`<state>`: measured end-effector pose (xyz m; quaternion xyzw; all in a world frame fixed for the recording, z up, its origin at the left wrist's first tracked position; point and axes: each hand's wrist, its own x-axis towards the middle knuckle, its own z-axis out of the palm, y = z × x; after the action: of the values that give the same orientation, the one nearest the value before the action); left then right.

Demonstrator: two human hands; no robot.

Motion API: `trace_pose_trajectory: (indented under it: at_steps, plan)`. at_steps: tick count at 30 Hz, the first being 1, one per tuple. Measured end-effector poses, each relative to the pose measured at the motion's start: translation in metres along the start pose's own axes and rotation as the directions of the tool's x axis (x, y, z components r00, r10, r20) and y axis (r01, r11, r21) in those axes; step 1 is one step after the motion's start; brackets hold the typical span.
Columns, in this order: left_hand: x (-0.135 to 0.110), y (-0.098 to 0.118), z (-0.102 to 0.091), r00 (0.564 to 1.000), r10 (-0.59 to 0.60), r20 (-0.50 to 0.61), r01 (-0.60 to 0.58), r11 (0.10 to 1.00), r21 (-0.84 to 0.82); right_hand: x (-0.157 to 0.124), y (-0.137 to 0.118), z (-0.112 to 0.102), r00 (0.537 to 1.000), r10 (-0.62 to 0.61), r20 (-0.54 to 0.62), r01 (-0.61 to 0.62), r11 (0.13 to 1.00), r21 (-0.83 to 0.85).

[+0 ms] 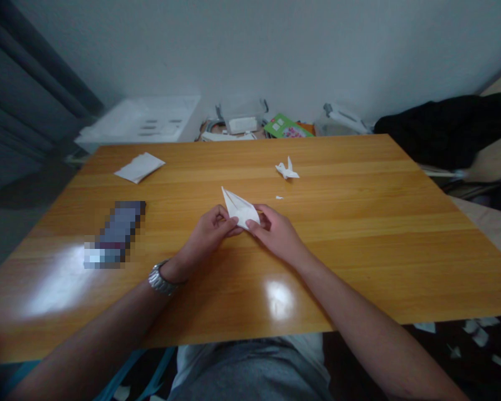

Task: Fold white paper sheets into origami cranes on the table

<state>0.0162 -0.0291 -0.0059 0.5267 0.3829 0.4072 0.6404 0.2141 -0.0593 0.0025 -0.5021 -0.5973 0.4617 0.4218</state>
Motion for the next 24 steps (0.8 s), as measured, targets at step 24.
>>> trace_pose_trajectory:
  at_steps: [24]
  plan:
    - [-0.001,0.011,-0.008,0.986,0.163,0.042,-0.164,0.868,0.469,0.001,0.001,-0.005,0.998,-0.039,-0.054,0.026,0.973,-0.228]
